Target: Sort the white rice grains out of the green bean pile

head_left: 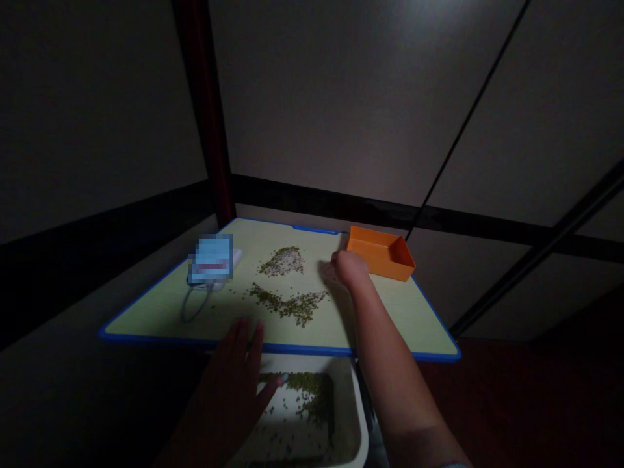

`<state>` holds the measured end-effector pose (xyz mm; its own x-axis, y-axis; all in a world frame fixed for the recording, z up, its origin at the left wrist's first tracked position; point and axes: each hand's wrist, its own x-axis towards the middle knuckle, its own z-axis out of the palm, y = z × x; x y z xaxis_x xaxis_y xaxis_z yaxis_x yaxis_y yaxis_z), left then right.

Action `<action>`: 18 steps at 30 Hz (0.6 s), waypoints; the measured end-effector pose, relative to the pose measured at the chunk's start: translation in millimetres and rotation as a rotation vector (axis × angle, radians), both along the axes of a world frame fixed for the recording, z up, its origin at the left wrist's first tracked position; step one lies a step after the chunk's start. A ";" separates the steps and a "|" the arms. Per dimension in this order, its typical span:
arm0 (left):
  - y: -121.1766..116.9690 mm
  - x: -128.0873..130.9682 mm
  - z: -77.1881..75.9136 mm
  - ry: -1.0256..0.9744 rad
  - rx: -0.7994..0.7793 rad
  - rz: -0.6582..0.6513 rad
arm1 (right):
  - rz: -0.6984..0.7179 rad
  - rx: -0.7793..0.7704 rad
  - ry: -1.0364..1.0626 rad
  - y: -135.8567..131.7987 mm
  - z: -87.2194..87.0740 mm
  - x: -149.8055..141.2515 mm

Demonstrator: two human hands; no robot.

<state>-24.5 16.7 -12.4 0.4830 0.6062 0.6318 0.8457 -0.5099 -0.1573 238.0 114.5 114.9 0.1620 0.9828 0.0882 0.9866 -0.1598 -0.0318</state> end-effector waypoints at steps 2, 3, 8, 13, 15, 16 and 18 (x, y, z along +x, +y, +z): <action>0.4 0.0 -0.1 0.006 0.009 0.005 | 0.024 -0.023 0.013 0.6 -1.7 0.6; 0.6 0.0 -0.1 0.011 0.012 0.005 | 0.047 -0.032 0.021 0.5 -2.2 0.1; 1.0 -0.5 -0.2 0.036 0.024 -0.006 | 0.188 -0.075 0.063 -0.6 -3.8 -5.1; 0.2 -0.9 0.2 0.021 -0.012 -0.007 | 0.314 -0.107 0.116 -1.1 -5.7 -9.8; 0.1 -0.8 -0.1 0.013 -0.030 0.000 | 0.353 -0.115 0.134 -2.8 -6.0 -11.2; 0.1 -0.7 -0.3 0.009 -0.040 0.003 | 0.367 -0.121 0.143 -4.0 -5.9 -11.6; -0.1 -0.7 -0.7 0.002 -0.052 0.008 | 0.384 -0.138 0.160 -7.2 -5.4 -12.0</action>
<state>-25.2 16.6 -13.0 0.4790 0.6419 0.5988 0.8497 -0.5103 -0.1327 226.1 107.3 109.5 -0.2166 0.9753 -0.0442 0.9597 0.2044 -0.1928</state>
